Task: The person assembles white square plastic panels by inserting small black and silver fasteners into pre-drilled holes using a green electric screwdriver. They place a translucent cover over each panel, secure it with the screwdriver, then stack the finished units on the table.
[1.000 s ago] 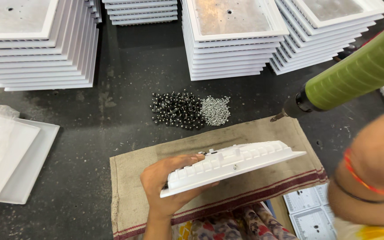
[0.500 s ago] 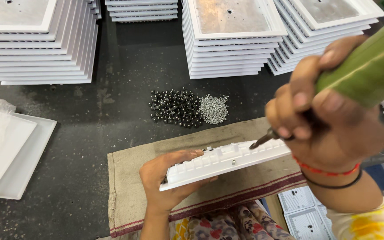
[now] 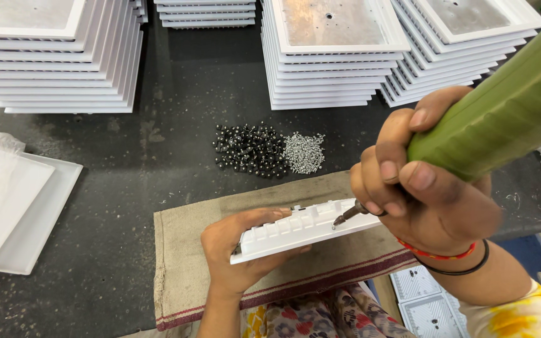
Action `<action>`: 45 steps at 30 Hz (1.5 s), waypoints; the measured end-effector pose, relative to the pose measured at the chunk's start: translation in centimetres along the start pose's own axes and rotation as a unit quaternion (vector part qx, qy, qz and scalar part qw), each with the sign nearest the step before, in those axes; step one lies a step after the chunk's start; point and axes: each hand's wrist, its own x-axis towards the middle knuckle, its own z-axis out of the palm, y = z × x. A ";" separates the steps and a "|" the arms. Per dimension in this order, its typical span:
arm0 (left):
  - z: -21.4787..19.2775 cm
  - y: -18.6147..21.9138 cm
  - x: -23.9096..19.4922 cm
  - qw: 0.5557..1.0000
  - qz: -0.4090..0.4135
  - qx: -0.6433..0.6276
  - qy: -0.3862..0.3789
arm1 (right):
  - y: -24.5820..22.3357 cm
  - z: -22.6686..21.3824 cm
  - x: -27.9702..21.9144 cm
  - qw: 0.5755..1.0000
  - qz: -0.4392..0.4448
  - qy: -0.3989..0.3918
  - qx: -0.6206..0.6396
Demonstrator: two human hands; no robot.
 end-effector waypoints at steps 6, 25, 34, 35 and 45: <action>0.0 0.0 0.1 1.000 0.000 0.009 0.004 | -0.2 0.0 0.1 1.000 0.008 -0.012 0.003; 0.4 0.3 1.3 0.998 -0.046 0.022 0.021 | 1.2 -0.8 0.4 0.998 -0.004 -0.060 0.005; 0.2 -0.3 0.6 0.998 -0.037 0.052 0.007 | 0.9 -0.5 1.1 0.998 0.022 -0.065 0.001; 0.1 0.0 0.6 0.997 -0.034 0.074 0.002 | 0.5 -0.5 1.2 0.998 0.012 -0.056 -0.006; -0.7 7.6 -0.4 0.988 0.118 0.095 -0.022 | -3.3 -5.9 -0.4 0.997 -0.021 -0.012 -0.073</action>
